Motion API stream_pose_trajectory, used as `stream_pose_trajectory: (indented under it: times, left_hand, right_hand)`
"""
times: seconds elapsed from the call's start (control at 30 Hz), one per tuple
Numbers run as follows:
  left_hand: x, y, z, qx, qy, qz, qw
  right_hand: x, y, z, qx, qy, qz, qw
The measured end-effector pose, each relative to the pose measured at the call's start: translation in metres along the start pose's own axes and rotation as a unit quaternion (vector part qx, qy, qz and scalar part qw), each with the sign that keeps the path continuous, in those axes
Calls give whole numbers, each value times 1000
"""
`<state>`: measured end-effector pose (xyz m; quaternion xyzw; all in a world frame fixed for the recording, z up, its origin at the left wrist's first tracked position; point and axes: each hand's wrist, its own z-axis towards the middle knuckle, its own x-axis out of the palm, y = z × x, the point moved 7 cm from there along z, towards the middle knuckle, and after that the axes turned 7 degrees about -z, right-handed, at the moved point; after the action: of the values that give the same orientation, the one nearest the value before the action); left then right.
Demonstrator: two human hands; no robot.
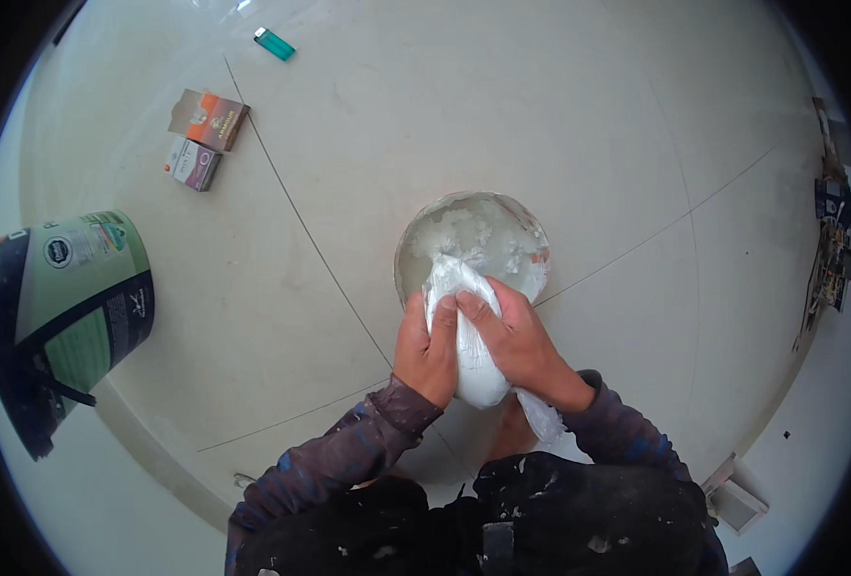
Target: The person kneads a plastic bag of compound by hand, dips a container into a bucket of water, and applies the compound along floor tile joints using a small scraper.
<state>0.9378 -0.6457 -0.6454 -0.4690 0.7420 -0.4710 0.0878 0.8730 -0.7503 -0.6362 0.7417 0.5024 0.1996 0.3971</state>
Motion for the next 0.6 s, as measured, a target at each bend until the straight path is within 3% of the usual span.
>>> stream_pose_trajectory:
  times: [0.33, 0.4, 0.47, 0.6]
  left_hand:
    - [16, 15, -24, -5, 13, 15, 1000]
    - [22, 13, -19, -9, 25, 14, 1000]
    - [28, 9, -12, 52, 53, 92, 993]
    - [40, 4, 11, 77, 77, 136, 985]
  right_hand:
    - [-11, -14, -29, 16, -2, 14, 1000]
    - [-19, -13, -25, 65, 17, 26, 997]
    - [-27, -13, -19, 77, 16, 10, 997]
    - [-42, -20, -5, 68, -15, -2, 998]
